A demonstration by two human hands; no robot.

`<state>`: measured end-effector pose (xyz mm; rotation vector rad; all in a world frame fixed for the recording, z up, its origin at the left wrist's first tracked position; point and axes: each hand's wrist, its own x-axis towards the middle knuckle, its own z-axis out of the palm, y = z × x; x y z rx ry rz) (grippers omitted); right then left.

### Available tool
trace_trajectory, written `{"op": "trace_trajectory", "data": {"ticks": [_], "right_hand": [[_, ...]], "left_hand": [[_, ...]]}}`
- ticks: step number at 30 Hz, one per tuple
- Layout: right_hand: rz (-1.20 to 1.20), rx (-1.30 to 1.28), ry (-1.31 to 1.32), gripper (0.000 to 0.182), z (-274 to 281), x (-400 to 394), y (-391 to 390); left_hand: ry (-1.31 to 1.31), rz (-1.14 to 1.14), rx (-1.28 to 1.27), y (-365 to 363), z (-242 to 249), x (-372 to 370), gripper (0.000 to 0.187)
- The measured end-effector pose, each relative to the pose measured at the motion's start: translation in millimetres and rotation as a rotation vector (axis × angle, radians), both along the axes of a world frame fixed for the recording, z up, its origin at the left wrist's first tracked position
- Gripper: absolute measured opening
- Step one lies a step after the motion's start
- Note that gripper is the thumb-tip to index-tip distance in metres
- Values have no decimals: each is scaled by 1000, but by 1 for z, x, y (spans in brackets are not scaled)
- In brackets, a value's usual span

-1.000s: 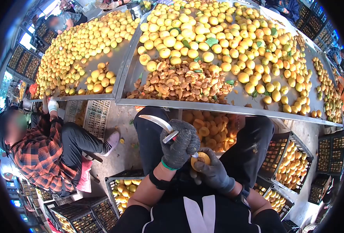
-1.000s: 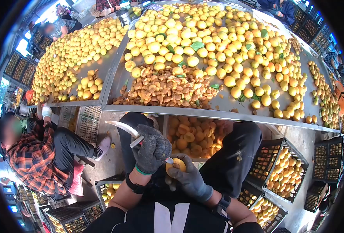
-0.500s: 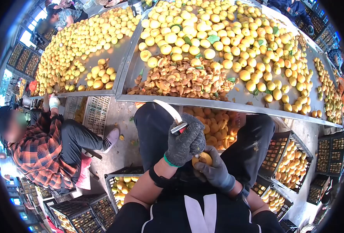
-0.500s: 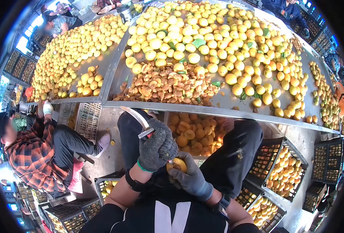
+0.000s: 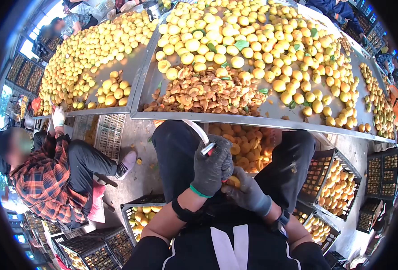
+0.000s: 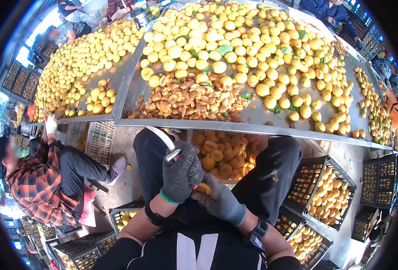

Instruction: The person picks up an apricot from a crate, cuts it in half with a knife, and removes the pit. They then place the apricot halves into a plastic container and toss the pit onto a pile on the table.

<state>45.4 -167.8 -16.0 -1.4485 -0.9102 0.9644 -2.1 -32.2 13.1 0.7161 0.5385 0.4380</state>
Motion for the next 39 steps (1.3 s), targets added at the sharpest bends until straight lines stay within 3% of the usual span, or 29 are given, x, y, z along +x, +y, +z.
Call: {"op": "trace_trajectory", "data": {"ticks": [3,5,9,11,12,15,18,21,22,24,26,28,29,32,34,38,39], "right_hand": [[-93,-14,41,44,-7,-2,-3],[6,60,513,45,-2,3,-9],[53,5,531,45,-6,4,-11],[-10,62,229,45,-13,5,-8],[-9,64,228,45,-11,6,-7],[-52,-63,422,45,-4,14,-9],[-91,-80,571,46,-8,26,-7],[-302,129,606,49,-15,46,6],[-217,223,799,47,-11,62,10],[-433,192,965,44,-10,85,22],[-476,173,816,43,-8,100,32],[-496,148,939,44,0,117,39],[-419,252,934,44,-20,130,43],[-461,321,921,43,-4,158,65],[-524,208,845,44,-2,181,75],[-607,119,942,44,-31,197,71],[-452,101,160,44,-55,196,58]], "left_hand": [[62,78,-115,-9,0,8,10],[11,7,-153,-2,-4,5,10],[-28,-99,-264,9,-6,5,11],[4,-98,-281,10,-12,7,9],[4,-98,-279,9,-12,10,9],[77,-65,-207,10,-15,17,13],[-74,-64,-380,24,-29,17,10],[-186,-104,-411,40,-39,10,14],[-194,-112,-408,43,-40,8,14],[-209,-102,-441,48,-42,3,17],[-228,-117,-421,51,-47,-1,21],[-148,-70,-410,51,-47,-4,23],[-148,-57,-427,52,-55,-6,21],[-97,-33,-512,50,-65,-6,18],[-111,-62,-519,50,-71,-5,16],[-113,-113,-479,51,-73,-5,15],[-110,-110,-486,52,-73,-5,15]]}}
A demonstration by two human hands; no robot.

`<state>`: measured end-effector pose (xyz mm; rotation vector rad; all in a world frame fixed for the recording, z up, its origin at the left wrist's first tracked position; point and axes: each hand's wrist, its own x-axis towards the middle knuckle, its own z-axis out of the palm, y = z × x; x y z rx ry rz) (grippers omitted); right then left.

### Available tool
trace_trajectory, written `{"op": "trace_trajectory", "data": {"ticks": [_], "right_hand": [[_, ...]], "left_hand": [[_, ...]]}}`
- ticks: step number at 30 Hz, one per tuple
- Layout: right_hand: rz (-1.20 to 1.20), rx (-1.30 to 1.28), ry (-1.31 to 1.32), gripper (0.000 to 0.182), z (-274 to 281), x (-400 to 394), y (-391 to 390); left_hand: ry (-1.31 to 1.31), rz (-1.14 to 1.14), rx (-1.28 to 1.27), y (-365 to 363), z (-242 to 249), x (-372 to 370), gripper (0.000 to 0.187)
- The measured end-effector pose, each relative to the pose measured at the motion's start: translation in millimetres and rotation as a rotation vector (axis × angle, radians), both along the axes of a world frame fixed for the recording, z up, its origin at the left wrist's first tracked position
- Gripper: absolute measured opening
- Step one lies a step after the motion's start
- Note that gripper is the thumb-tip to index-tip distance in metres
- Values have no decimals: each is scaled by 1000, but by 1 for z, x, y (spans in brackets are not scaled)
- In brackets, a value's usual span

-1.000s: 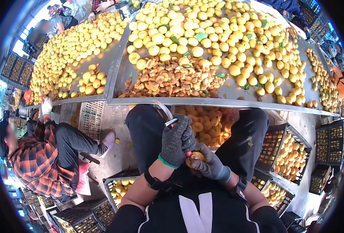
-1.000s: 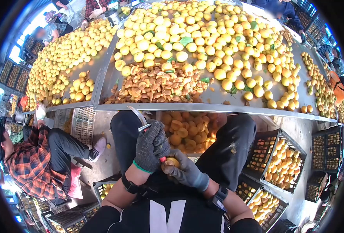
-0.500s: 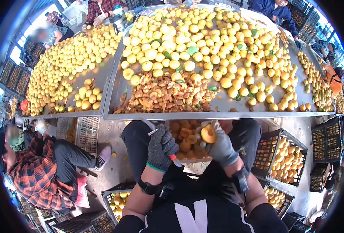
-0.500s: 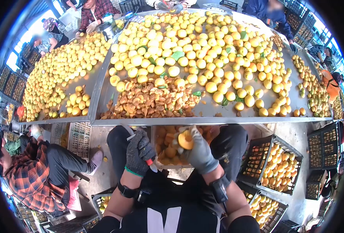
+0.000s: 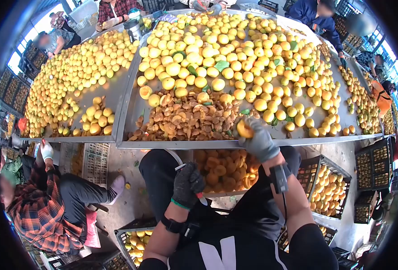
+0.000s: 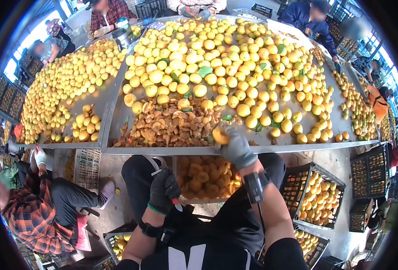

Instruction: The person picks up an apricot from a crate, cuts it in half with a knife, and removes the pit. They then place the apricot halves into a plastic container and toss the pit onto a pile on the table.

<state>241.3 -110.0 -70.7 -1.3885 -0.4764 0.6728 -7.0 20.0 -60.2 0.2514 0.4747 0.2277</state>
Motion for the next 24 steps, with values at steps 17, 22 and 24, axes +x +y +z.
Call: {"op": "trace_trajectory", "data": {"ticks": [17,22,24], "right_hand": [[491,-669,-1429,42,-87,-108,-34],[609,-662,-1539,33,-108,-94,-21],[548,-664,-1597,31,-116,-69,-29]], "left_hand": [[-111,20,-35,4,-5,-1,15],[-52,55,-12,6,0,-6,14],[-32,55,-4,5,-2,-9,14]]}}
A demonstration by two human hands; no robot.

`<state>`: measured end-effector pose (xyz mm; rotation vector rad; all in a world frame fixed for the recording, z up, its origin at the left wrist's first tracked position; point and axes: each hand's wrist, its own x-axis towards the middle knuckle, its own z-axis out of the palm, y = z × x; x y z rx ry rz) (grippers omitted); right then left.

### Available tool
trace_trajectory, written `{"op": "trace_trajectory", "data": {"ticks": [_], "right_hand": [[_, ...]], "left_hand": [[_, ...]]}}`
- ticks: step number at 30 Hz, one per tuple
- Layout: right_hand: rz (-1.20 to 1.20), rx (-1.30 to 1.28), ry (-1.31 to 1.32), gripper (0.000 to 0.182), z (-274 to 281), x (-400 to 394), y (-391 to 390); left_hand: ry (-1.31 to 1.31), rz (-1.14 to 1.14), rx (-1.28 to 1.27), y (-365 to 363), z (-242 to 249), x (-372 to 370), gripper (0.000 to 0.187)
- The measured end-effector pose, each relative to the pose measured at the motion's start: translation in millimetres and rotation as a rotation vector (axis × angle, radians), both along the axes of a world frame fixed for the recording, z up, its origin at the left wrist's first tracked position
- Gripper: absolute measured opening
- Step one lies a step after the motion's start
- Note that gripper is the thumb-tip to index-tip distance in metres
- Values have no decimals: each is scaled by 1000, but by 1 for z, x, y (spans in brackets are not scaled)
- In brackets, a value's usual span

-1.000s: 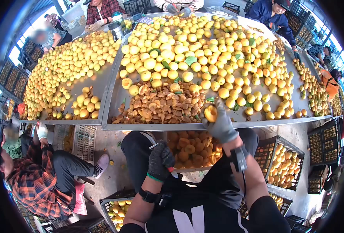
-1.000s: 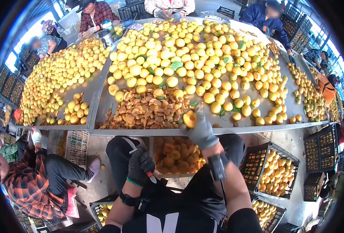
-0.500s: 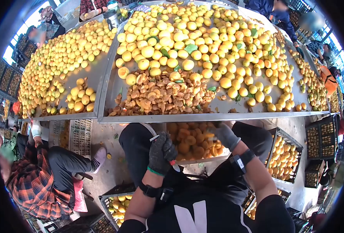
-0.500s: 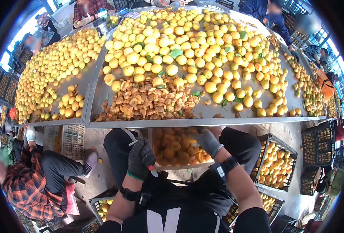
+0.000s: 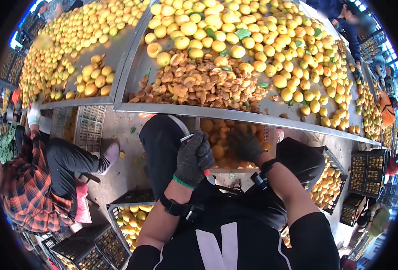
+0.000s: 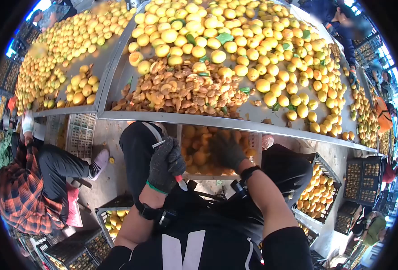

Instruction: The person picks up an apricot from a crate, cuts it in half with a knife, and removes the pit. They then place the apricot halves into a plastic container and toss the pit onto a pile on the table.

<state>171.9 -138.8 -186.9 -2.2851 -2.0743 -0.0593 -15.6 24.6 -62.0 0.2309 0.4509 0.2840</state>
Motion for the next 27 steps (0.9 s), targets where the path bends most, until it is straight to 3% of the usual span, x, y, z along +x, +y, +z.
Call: {"op": "trace_trajectory", "data": {"ticks": [1,3,4,6,7,9,11,13,15,18,27], "right_hand": [[-34,53,-90,31,-9,16,-4],[-253,-173,-144,28,14,44,0],[-237,-183,-140,28,15,58,-2],[-484,-69,412,30,23,74,-5],[-478,-72,412,30,27,69,-5],[-328,22,103,36,39,42,-12],[-436,-381,591,39,43,-7,-14],[-263,-526,563,36,32,-53,-29],[-306,-686,369,30,21,-86,-29],[-486,-673,411,26,4,-90,-21],[-546,-624,423,28,-5,-105,-29]], "left_hand": [[3,15,-7,0,-1,0,14],[-37,16,-14,1,-4,1,13],[-19,17,-8,0,-1,1,13],[8,20,17,-1,2,0,14],[26,14,56,0,3,1,15],[42,42,39,1,4,3,14],[55,59,21,1,4,6,13],[-5,99,17,2,2,7,13],[-7,94,52,-1,1,6,12],[4,106,132,-4,5,4,11],[45,47,263,-9,14,-12,7]]}}
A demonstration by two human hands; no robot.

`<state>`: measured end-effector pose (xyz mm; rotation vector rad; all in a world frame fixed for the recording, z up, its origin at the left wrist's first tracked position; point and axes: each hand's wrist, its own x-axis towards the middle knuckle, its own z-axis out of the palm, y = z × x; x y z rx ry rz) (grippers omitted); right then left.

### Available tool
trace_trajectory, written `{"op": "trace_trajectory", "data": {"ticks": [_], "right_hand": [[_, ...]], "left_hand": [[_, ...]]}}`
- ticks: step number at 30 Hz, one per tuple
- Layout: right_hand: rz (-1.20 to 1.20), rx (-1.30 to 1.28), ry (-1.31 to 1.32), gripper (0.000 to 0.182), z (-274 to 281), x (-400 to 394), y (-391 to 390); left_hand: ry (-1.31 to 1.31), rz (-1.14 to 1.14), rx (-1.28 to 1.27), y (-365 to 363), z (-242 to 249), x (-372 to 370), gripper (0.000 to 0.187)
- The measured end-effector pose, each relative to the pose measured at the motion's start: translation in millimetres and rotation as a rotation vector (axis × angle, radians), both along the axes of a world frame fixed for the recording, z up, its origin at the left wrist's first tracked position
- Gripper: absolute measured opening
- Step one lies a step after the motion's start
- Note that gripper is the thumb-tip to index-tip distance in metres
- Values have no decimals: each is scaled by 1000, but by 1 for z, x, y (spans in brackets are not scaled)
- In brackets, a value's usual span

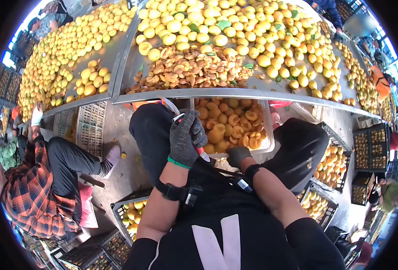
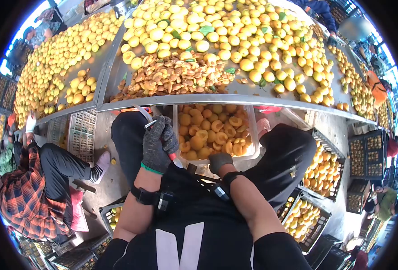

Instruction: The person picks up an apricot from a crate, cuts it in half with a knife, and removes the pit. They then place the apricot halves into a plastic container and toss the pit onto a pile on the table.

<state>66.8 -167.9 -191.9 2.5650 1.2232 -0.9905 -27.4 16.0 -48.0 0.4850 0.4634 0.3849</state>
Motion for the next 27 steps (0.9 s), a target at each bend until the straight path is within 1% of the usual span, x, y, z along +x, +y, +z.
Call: {"op": "trace_trajectory", "data": {"ticks": [2,4,8,10,11,14,16,17,18,20,21,22,24,26,27], "right_hand": [[-14,-14,3,29,6,-2,3],[-24,-40,13,31,10,-4,4],[-53,-51,69,31,22,-6,4],[-83,-18,74,33,26,-3,5],[-73,-26,71,36,20,0,5],[-49,-8,120,39,35,4,7],[32,165,65,46,32,3,3],[46,214,46,39,28,4,7],[53,213,46,39,30,7,15],[21,288,203,32,34,14,36],[54,220,225,27,17,20,49],[59,224,231,27,12,28,58],[72,373,176,24,3,47,72],[91,656,70,23,11,70,86],[101,652,80,23,1,84,97]], "left_hand": [[27,-7,67,3,-1,-4,7],[4,-31,59,7,-2,-7,8],[75,-60,96,3,-4,-2,10],[132,-64,133,0,-2,6,11],[117,-44,105,-2,-3,11,12],[125,-23,103,-8,-7,23,12],[112,-24,73,-11,-8,27,11],[104,-28,80,-11,-9,27,11],[98,-29,93,-9,-9,26,11],[115,-12,89,-6,-12,25,10],[133,0,75,-4,-13,25,10],[157,8,59,-2,-15,23,10],[170,29,61,3,-18,22,10],[187,25,33,4,-18,20,10],[193,37,29,4,-20,19,10]]}}
